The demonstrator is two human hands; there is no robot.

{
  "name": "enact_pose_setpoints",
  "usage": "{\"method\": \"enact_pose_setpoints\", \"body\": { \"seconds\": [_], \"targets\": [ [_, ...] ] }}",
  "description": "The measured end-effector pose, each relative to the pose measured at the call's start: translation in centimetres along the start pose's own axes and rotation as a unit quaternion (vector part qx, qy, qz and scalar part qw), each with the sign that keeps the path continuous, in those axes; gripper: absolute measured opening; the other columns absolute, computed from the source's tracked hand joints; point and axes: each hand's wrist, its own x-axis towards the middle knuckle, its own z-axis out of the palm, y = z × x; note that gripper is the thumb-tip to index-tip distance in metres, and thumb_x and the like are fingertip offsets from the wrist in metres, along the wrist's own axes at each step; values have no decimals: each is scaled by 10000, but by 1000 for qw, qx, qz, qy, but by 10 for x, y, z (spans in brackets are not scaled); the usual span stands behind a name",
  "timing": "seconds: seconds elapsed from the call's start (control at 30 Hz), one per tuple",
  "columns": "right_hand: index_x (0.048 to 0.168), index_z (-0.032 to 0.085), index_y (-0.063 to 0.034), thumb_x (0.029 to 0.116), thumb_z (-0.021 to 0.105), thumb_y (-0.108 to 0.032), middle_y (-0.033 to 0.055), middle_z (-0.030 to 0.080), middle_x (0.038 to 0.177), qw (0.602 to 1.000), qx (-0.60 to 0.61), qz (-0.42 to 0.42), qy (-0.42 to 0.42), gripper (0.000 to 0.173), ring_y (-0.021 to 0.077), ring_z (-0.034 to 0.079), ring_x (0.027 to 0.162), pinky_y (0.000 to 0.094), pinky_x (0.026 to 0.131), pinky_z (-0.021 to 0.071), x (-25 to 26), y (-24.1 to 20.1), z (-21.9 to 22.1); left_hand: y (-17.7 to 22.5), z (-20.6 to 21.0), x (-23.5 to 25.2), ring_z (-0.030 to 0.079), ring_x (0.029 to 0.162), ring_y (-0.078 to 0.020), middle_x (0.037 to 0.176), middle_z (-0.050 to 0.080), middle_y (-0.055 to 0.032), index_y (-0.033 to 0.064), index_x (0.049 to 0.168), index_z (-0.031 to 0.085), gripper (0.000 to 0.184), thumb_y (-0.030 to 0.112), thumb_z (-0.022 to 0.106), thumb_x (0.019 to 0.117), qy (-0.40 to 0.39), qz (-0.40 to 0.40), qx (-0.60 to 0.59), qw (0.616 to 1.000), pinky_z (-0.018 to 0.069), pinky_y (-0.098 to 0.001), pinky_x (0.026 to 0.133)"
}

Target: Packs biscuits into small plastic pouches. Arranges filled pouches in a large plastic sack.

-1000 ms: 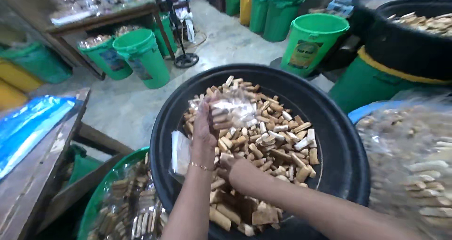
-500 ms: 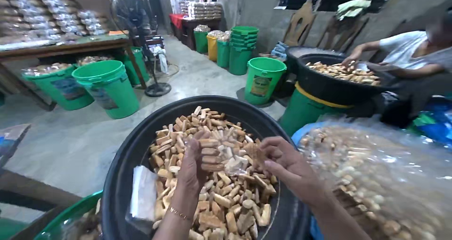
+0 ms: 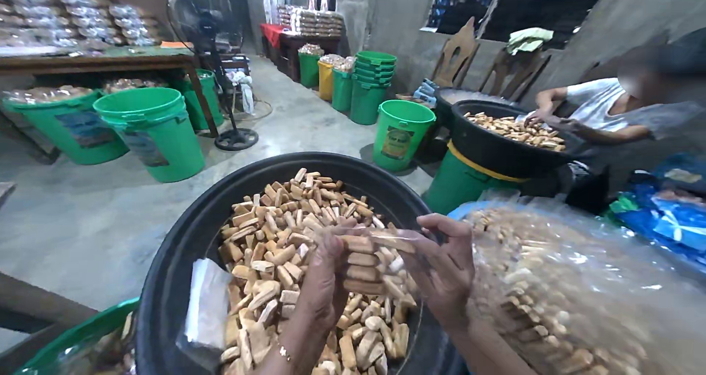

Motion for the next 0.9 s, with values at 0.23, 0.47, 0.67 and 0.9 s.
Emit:
{"method": "enact_pose_setpoints", "body": {
  "seconds": [0.23,0.47,0.67,0.9],
  "targets": [
    [1149,690,-183,1073,527,-308,-26,606,1241,997,27,54,-51,219,12,575,1169,182,1015,477,9,-4,-28,1,0,1,744,785,-153,948,755,-73,76,1278,582,350,288,363,1105,0,-30,-10,1000,627,-287,687],
    [1135,693,-253,1053,561,-348,-67,513,1367,999,-7,0,-37,182,30,467,1337,215,1104,431,5,-1,-25,-2,5,-3,744,828,-150,965,752,-52,43,1319,539,362,262,342,1109,-27,-40,26,999,631,-299,732],
    [1149,651,-234,1064,534,-344,-56,513,1360,997,-59,-43,-40,182,55,435,1360,235,1120,380,0,-3,-25,-1,3,-3,728,911,-126,1079,726,-39,31,1397,484,394,273,392,1100,-19,-8,116,993,625,-299,788],
    [1172,644,-100,1097,480,-262,67,670,1220,991,10,-14,-133,242,108,620,1218,223,1040,500,-10,-12,-37,32,-7,-1,711,970,-99,1249,621,-42,57,1569,198,594,168,468,1051,-172,23,309,935,648,-309,783]
  ]
}}
